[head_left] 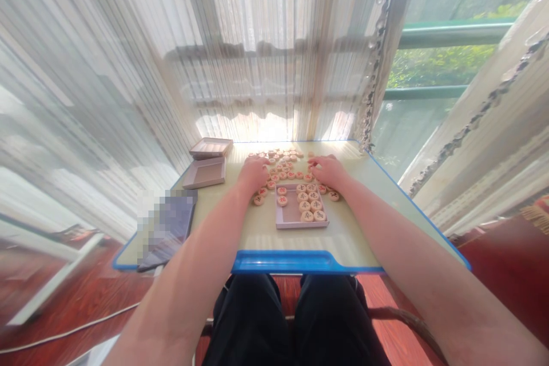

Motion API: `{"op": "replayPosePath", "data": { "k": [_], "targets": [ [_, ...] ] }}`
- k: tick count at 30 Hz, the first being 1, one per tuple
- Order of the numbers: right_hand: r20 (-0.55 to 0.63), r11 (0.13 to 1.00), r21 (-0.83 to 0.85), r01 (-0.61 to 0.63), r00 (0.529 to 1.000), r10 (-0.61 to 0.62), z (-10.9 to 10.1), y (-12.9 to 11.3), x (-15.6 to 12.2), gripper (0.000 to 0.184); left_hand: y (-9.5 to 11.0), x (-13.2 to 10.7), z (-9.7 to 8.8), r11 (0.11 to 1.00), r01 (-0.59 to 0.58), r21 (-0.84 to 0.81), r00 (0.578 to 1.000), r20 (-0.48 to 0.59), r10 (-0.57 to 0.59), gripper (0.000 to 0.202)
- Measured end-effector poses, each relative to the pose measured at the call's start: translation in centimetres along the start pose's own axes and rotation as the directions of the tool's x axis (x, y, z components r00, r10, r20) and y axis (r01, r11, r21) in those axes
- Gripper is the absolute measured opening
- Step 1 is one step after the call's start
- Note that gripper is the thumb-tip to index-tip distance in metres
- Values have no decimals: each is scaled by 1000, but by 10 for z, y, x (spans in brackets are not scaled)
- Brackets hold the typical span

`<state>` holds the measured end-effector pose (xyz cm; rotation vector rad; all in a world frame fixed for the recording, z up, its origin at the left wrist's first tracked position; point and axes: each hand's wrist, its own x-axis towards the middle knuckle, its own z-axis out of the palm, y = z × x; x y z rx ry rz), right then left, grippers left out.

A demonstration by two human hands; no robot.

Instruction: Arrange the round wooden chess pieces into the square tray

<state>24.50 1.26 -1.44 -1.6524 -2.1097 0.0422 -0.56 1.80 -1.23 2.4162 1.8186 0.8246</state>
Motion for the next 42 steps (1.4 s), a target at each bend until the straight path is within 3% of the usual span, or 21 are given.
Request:
{"op": "replayPosePath", "data": {
  "k": [5,9,12,16,21,29,42],
  "targets": [
    [-41,998,49,-44,998,46,-2,-3,2,32,0,0,0,1000,-8,-6,1000,3,8,35],
    [-144,969,244,-39,987,76,-18,-22,-3,27,-1,1,2,1000,-21,0,1000,4,21,34],
    [-113,909,408,83,993,-40,-28,-45,-15,28,-3,3,5,999,-40,4,999,-1,40,34],
    [-4,867,454,206,973,-229,-23,-71,-28,17,-4,4,8,998,-61,28,998,-7,61,32],
    [82,914,381,141,979,-186,-9,-76,-29,13,-4,3,8,998,-58,40,998,-6,58,31],
    [102,959,254,124,983,-154,-12,-78,-31,18,0,6,8,999,-42,24,998,55,41,29],
    [93,964,153,218,968,-234,-13,-84,-33,18,0,5,8,998,-56,14,998,33,55,28]
  ]
}}
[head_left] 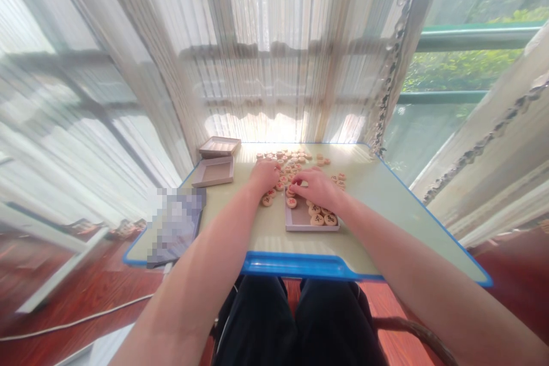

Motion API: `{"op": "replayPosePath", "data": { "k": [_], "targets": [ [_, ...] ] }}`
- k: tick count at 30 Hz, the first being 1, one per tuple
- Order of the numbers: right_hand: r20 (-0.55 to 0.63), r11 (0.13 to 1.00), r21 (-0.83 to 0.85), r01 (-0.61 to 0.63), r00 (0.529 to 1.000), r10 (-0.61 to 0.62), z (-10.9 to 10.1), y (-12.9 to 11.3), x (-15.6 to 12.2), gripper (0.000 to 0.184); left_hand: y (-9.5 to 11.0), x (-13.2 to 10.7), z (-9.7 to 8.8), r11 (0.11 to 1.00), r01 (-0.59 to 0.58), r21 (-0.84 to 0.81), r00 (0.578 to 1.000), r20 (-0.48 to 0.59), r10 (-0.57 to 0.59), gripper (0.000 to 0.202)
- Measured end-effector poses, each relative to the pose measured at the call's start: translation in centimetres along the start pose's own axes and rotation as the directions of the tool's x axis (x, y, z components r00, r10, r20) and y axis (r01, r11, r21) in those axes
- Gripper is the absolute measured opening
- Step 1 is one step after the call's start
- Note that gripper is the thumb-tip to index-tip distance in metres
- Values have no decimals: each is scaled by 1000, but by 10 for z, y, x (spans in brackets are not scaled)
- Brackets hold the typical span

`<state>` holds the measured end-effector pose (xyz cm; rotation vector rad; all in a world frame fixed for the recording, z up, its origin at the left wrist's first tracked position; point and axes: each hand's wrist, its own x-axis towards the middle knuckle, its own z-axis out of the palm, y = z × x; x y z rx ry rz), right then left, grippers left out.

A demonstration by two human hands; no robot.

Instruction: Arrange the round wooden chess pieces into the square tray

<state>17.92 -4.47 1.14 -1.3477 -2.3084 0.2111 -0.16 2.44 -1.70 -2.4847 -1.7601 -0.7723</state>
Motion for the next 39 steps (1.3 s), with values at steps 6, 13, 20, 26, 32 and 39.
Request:
{"op": "replayPosePath", "data": {
  "k": [6,13,20,26,32,39],
  "targets": [
    [-4,996,-54,73,997,-73,0,-1,-1,18,1,-1,-2,1000,-5,2,1000,3,5,26],
    [-16,992,-91,84,996,-86,-1,-4,-2,21,0,-1,-1,1000,-18,12,1000,1,18,28],
    [-61,982,-38,185,980,-187,-10,-13,-8,17,-2,-1,0,999,-22,28,1000,-4,22,28],
    [54,929,-96,357,934,-353,-13,-17,-15,13,-2,0,1,999,-23,25,1000,-7,23,28],
    [112,935,-129,330,942,-317,-11,-15,-14,14,1,-1,-1,999,-18,42,1000,8,17,29],
    [106,934,-128,334,941,-322,-11,-17,-14,15,-1,0,0,999,-16,44,1000,11,15,28]
  ]
}}
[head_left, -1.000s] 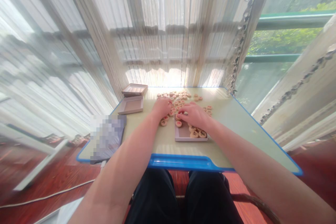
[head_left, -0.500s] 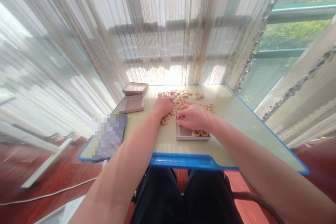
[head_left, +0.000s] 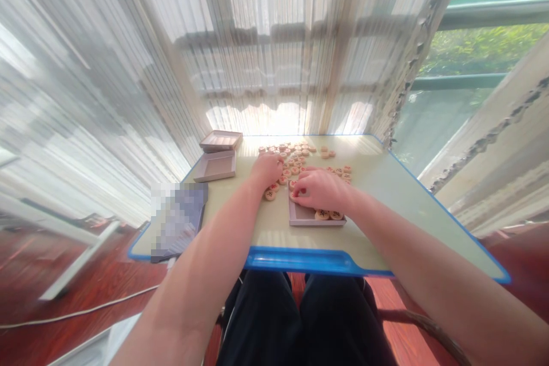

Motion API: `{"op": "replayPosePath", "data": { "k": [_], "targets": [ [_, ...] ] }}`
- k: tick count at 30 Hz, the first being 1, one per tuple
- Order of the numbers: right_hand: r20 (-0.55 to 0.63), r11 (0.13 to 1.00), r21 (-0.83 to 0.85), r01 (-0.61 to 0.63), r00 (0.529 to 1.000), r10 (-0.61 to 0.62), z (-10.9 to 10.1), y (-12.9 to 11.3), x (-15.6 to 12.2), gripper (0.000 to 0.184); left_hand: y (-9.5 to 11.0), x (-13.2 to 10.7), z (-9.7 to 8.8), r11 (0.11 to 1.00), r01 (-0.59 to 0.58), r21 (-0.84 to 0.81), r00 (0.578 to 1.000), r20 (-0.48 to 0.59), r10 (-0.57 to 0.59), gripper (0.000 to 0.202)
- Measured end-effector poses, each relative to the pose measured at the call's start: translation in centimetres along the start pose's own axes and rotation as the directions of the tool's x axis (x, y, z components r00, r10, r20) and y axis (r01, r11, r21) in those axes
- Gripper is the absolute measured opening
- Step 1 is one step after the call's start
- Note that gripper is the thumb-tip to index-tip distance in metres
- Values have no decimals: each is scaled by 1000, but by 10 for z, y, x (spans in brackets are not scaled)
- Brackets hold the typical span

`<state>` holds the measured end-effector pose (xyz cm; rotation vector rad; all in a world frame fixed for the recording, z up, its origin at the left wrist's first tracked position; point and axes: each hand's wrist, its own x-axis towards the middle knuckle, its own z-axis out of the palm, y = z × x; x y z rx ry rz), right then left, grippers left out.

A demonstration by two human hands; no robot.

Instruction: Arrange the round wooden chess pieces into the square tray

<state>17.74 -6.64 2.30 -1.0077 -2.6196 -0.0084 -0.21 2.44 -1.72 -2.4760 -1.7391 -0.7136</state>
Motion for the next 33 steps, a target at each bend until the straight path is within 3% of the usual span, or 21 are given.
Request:
{"op": "replayPosePath", "data": {
  "k": [16,24,27,29,33],
  "targets": [
    [0,999,-40,-17,1000,17,2,1,0,18,2,0,-2,1000,-15,3,1000,-1,15,28],
    [-117,1000,8,-24,993,25,-5,-1,1,17,2,0,-2,1000,5,-24,1000,4,-5,29],
    [-256,986,39,-160,953,164,-6,14,3,21,1,1,-1,998,29,-48,998,-45,-31,33],
    [-325,933,90,-347,876,357,-3,32,3,24,0,2,-1,997,47,-67,992,-110,-54,35],
    [-225,819,132,-558,788,573,7,70,-2,27,-1,1,-1,997,32,-69,992,-123,-41,31]
  ]
}}
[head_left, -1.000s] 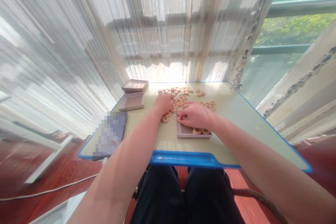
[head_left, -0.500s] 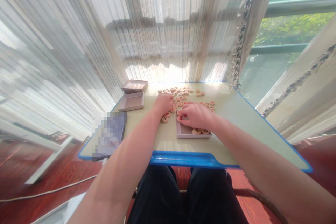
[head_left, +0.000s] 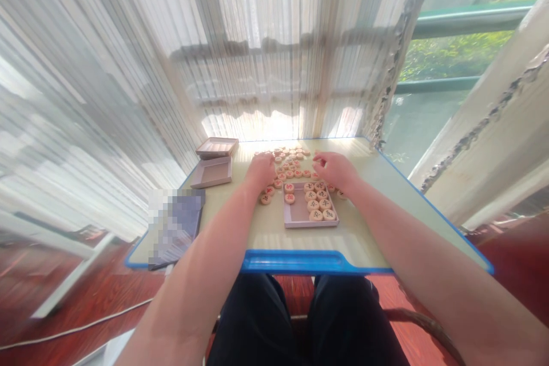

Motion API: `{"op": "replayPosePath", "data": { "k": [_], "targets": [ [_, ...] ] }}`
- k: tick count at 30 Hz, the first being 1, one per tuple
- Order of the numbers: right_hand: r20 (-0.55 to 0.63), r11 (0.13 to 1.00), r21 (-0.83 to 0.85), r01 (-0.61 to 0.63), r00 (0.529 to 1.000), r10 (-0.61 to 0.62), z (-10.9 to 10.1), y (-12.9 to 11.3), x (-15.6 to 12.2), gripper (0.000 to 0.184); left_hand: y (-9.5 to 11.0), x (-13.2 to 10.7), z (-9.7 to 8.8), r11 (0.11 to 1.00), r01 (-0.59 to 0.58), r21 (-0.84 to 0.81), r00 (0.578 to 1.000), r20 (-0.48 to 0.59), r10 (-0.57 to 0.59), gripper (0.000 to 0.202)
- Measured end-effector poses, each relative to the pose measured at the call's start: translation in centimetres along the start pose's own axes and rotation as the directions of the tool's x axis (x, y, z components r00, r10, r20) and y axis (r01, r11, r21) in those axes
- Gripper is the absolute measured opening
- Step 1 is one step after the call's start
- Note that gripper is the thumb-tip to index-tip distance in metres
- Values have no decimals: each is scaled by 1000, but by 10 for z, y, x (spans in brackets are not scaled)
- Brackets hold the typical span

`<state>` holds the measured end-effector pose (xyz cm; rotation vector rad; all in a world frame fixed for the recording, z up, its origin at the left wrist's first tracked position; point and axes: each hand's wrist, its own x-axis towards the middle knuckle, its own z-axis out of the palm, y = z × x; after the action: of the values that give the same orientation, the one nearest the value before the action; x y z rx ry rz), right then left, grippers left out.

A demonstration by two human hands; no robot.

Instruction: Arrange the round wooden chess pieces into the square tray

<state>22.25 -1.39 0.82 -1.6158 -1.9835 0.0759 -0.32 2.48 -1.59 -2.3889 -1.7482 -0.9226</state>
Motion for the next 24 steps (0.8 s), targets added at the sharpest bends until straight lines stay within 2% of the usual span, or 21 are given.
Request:
{"op": "replayPosePath", "data": {
  "k": [3,7,10,12,14,18,20,24],
  "targets": [
    [28,1000,-15,19,999,-18,5,13,6,26,2,-2,-3,1000,-17,-9,1000,17,17,30],
    [104,993,82,82,991,-90,10,10,8,22,6,-3,-7,997,-40,-63,999,-3,40,33],
    [166,975,193,106,976,-139,9,5,7,20,9,-2,-7,977,-141,-161,989,14,145,40],
    [172,970,208,127,971,-164,8,3,6,23,11,-2,-7,958,-198,-206,974,66,215,42],
    [193,971,182,154,963,-189,7,3,5,28,13,-2,-6,953,-213,-217,959,142,246,40],
    [271,976,67,206,938,-216,8,6,7,39,12,-3,-7,963,-160,-218,935,279,219,39],
    [276,974,27,225,935,-224,9,7,7,40,10,-3,-7,964,-166,-210,927,300,225,39],
    [243,967,17,255,937,-251,9,7,6,40,9,-5,-7,968,-196,-159,934,269,234,36]
  ]
}}
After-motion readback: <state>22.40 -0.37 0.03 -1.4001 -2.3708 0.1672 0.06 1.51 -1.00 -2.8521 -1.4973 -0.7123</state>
